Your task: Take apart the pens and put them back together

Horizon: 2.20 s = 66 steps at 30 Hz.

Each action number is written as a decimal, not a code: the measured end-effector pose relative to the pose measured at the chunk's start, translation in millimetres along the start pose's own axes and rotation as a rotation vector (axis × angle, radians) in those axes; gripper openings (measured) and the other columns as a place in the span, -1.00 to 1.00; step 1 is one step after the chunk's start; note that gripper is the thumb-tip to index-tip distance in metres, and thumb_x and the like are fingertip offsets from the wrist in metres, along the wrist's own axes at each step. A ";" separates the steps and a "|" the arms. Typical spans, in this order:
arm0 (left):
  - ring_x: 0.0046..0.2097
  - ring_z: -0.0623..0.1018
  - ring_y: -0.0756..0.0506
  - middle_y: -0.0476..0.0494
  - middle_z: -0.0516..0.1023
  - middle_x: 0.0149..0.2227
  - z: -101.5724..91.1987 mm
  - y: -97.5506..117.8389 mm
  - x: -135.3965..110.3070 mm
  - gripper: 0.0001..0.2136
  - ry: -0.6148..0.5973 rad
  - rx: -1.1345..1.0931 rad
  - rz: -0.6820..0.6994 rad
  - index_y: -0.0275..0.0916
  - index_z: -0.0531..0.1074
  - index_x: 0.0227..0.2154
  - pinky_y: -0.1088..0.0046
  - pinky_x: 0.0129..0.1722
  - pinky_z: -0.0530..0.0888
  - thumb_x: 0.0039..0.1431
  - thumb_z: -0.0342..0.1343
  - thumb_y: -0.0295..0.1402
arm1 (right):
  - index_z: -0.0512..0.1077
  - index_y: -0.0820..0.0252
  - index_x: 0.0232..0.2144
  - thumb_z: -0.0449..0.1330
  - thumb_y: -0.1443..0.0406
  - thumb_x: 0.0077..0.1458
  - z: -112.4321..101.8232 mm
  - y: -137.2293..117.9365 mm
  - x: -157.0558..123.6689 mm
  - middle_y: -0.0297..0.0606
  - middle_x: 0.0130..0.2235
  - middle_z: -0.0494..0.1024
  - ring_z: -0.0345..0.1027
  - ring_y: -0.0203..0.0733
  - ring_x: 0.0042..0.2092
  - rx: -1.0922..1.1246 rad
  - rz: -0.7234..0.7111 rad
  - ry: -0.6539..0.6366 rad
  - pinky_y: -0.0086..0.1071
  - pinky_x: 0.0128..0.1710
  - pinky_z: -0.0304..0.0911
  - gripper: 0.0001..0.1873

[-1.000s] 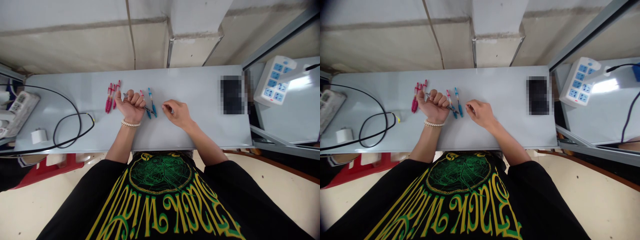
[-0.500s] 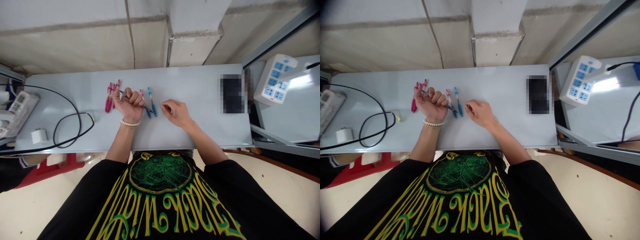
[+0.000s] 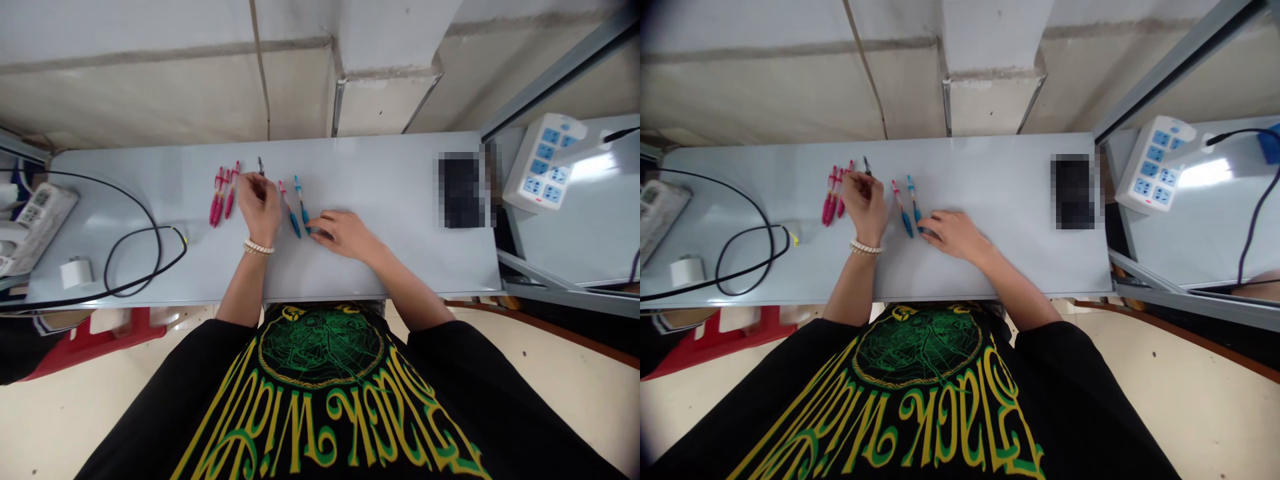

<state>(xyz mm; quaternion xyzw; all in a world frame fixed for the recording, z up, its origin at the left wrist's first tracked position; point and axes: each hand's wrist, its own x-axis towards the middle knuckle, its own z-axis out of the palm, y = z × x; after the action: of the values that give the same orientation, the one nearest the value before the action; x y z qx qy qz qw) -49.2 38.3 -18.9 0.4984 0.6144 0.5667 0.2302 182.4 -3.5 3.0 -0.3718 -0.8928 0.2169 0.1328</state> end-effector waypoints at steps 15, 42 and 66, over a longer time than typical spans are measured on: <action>0.42 0.28 -0.61 -0.54 0.38 0.33 -22.9 -8.1 0.3 -0.69 -0.082 0.540 0.088 -0.24 0.51 -0.10 -0.41 0.49 0.05 0.07 0.17 -0.55 | 0.58 0.16 0.10 0.12 0.16 0.56 8.0 -2.9 6.3 -0.10 -0.03 0.65 0.46 -0.05 -0.11 -0.085 0.006 -0.031 -0.23 -0.14 0.17 -0.68; -0.12 0.76 -0.14 -0.11 0.72 -0.20 4.9 35.0 -13.2 -0.54 -0.378 -0.774 -0.373 -0.14 0.57 -0.13 0.39 -0.09 0.70 0.06 0.61 -0.05 | 0.44 0.15 0.13 0.21 -0.20 0.39 12.6 -4.0 5.5 -0.35 -0.32 0.63 0.45 -0.31 -0.37 0.832 0.138 0.381 -0.39 -0.30 0.40 -0.39; -0.16 0.77 -0.12 -0.07 0.73 -0.22 20.9 26.8 -25.6 -0.57 -0.180 -0.815 -0.424 -0.14 0.47 -0.24 0.39 -0.16 0.69 0.08 0.62 -0.13 | 0.69 0.04 -0.01 0.13 0.04 0.52 14.2 -8.5 5.4 -0.18 -0.15 0.67 0.52 -0.14 -0.21 0.451 0.174 0.659 -0.18 -0.11 0.55 -0.62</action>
<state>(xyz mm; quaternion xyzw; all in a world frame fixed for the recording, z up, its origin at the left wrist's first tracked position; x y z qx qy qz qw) -11.9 21.9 -6.6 0.2779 0.4074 0.6569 0.5703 168.0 -9.0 -4.8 -0.4570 -0.6978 0.2869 0.4711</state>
